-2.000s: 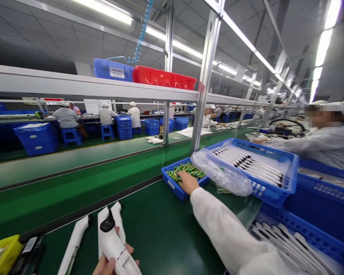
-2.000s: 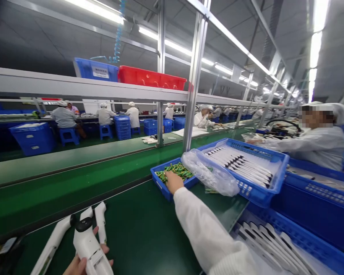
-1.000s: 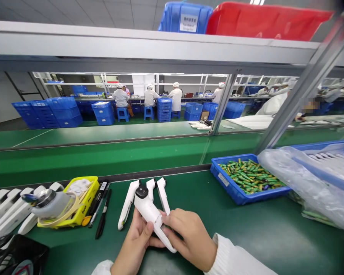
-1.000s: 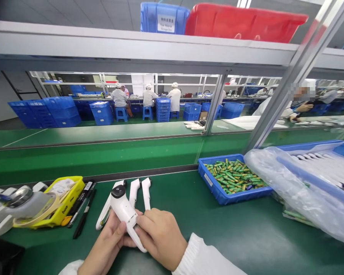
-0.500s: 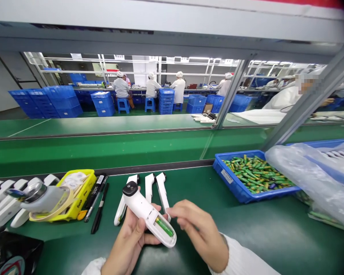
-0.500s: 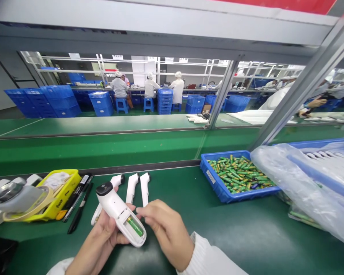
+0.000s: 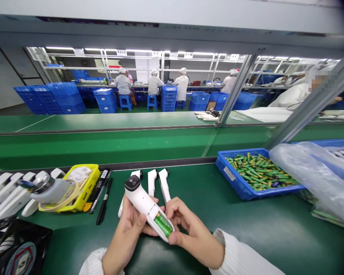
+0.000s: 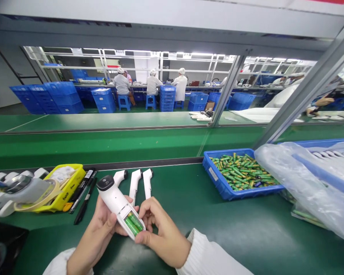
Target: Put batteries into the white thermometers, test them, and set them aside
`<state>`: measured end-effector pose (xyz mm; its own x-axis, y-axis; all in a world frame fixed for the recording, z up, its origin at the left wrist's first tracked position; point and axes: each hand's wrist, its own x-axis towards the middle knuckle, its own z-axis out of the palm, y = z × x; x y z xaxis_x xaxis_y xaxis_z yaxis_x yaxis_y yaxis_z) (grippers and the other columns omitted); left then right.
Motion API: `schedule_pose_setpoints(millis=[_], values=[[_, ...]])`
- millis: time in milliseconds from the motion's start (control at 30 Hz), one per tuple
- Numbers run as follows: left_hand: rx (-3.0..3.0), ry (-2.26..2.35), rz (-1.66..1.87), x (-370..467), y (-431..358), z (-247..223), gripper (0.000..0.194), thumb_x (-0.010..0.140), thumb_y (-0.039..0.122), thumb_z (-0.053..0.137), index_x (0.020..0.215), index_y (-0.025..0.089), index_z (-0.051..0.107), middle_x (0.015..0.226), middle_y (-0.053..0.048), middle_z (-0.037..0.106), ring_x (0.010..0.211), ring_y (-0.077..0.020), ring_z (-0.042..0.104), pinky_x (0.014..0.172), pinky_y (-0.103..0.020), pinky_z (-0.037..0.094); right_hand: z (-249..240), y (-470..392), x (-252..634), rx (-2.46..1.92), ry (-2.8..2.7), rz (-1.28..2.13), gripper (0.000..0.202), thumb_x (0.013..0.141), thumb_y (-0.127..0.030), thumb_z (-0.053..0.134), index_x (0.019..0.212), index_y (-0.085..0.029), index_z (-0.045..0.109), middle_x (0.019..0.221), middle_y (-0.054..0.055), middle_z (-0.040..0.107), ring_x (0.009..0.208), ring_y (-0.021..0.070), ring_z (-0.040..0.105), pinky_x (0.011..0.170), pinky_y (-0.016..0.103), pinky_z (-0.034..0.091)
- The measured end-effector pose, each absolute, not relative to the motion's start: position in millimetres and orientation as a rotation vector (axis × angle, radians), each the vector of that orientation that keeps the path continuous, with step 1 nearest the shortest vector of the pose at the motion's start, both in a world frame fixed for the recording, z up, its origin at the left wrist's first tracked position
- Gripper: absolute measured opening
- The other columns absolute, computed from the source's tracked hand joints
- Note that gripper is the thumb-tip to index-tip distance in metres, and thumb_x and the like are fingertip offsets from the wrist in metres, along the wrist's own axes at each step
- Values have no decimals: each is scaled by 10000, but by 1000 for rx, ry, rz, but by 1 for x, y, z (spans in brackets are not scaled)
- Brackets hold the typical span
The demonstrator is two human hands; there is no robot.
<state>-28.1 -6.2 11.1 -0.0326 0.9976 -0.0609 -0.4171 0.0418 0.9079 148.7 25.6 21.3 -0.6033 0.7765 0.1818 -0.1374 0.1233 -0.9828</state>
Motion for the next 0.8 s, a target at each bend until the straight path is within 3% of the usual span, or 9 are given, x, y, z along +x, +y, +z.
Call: schedule_pose_setpoints(millis=[133,533,700,800], values=[[877,959,1378,-28,-8,15,506,765,363,666,1161,277,363,1123,-109,587,1027,-325,612,571,-289,579,7,24,141,-609,-1426,1907,455,759,-507,683,760,-208,340,694,-57,428,499,52,409,452,163,320],[911,876,1292,-31,-4,20,480,788,406,628,1185,283,388,1206,-122,563,1046,-320,602,596,-295,565,11,18,141,-666,-1563,1707,377,792,-367,656,706,-200,330,692,-41,433,573,73,376,505,180,316],[927,940,1324,-27,-5,12,661,791,402,622,1311,303,226,1201,-157,574,958,-318,639,590,-350,573,12,13,139,-803,-1733,1459,292,762,-279,639,873,-225,375,770,-34,516,602,98,433,513,189,320],[1055,1080,1339,-25,-7,6,758,807,375,607,1395,309,134,1257,-162,545,1012,-311,614,687,-369,562,8,15,140,-977,-2039,1024,386,777,-216,598,1104,-241,394,858,-1,589,687,156,545,594,238,395]])
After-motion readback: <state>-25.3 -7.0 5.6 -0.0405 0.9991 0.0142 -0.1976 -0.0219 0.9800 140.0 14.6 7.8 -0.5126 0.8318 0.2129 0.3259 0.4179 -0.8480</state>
